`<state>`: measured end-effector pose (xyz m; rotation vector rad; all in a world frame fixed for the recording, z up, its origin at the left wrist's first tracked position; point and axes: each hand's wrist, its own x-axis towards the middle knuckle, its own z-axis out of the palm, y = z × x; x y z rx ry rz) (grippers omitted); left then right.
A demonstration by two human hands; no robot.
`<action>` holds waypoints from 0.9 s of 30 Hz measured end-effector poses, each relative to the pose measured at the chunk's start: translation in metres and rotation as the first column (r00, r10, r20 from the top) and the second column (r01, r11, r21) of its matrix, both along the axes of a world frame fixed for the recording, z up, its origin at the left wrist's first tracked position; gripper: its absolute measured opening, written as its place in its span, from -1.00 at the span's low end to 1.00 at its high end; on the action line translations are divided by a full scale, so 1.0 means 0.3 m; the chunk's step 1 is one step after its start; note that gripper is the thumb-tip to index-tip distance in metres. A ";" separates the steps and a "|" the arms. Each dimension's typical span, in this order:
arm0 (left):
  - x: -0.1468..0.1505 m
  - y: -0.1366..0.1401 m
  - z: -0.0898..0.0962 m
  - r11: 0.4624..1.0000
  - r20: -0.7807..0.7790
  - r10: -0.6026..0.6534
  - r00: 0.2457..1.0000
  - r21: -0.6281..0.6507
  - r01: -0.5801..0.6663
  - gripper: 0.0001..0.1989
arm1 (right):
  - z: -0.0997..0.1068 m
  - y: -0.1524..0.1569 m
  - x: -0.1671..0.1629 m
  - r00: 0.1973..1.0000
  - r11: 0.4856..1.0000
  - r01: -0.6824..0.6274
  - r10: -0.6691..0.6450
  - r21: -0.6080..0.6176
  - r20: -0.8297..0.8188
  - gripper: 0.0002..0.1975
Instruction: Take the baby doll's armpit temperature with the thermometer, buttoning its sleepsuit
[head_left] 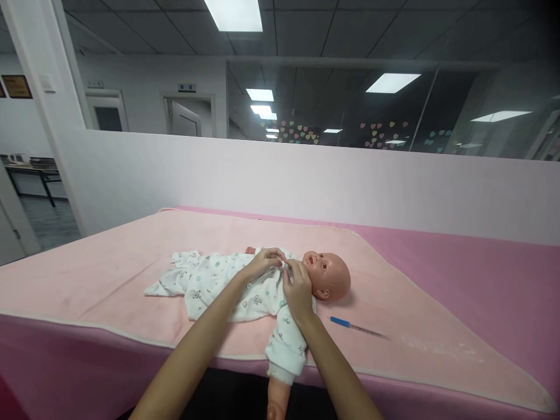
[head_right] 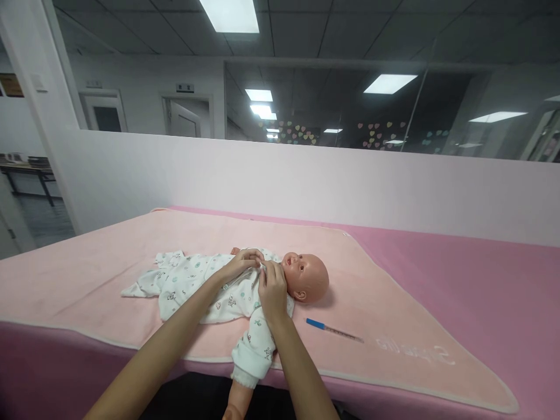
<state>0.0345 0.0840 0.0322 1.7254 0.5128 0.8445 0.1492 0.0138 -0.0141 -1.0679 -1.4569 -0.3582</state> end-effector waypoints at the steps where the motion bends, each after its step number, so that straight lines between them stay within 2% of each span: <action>1: -0.005 -0.006 -0.002 1.000 0.010 0.013 1.000 0.000 -0.013 -0.80 | 0.001 -0.003 0.001 1.000 1.000 -0.006 0.006 0.000 0.000 -0.81; 4: -0.037 -0.049 -0.006 0.990 -0.005 0.095 0.995 0.110 -0.094 -0.70 | 0.010 -0.015 -0.004 0.999 1.000 0.013 -0.014 0.023 0.044 -0.78; 6: -0.070 -0.095 -0.012 0.943 -0.062 0.175 0.983 0.297 -0.149 -0.66 | 0.022 -0.018 -0.017 0.990 0.998 0.021 -0.028 0.055 0.138 -0.76; 8: -0.106 -0.140 -0.025 0.840 -0.111 0.281 0.953 0.508 -0.188 -0.68 | 0.037 -0.014 -0.036 0.962 0.999 -0.021 0.007 0.048 0.274 -0.77; 9: -0.122 -0.157 -0.033 0.790 -0.110 0.345 0.932 0.570 -0.225 -0.71 | 0.043 -0.008 -0.046 0.942 0.999 -0.044 0.034 0.024 0.335 -0.78; 11: -0.147 -0.175 -0.052 0.694 -0.068 0.511 0.857 0.621 -0.365 -0.77 | 0.053 0.004 -0.064 0.913 0.998 -0.057 0.064 -0.030 0.402 -0.82; 13: -0.160 -0.177 -0.069 0.585 -0.007 0.652 0.758 0.641 -0.497 -0.80 | 0.055 0.012 -0.071 0.918 0.999 -0.023 0.040 -0.049 0.394 -0.87; 14: -0.162 -0.175 -0.075 0.534 0.017 0.695 0.719 0.657 -0.532 -0.80 | 0.053 0.013 -0.071 0.929 0.999 -0.001 0.019 -0.049 0.370 -0.90; 16: -0.160 -0.176 -0.080 0.465 0.038 0.730 0.682 0.703 -0.537 -0.81 | 0.048 0.006 -0.062 0.949 0.998 0.034 -0.015 -0.056 0.315 -0.92; 19: -0.151 -0.190 -0.075 0.427 -0.004 0.733 0.681 0.782 -0.455 -0.81 | 0.040 -0.013 -0.046 0.965 0.997 0.040 -0.020 -0.071 0.260 -0.94; 23: -0.138 -0.205 -0.077 0.375 -0.078 0.741 0.667 0.872 -0.314 -0.80 | 0.035 -0.023 -0.039 0.957 0.999 -0.010 0.023 -0.048 0.289 -0.89; 25: -0.136 -0.200 -0.087 0.347 -0.067 0.756 0.651 0.884 -0.312 -0.79 | 0.031 -0.018 -0.040 0.950 0.999 0.013 -0.001 -0.037 0.313 -0.87; 27: -0.135 -0.190 -0.099 0.337 -0.033 0.769 0.639 0.870 -0.360 -0.77 | 0.026 -0.012 -0.043 0.947 0.998 0.059 -0.048 -0.026 0.317 -0.86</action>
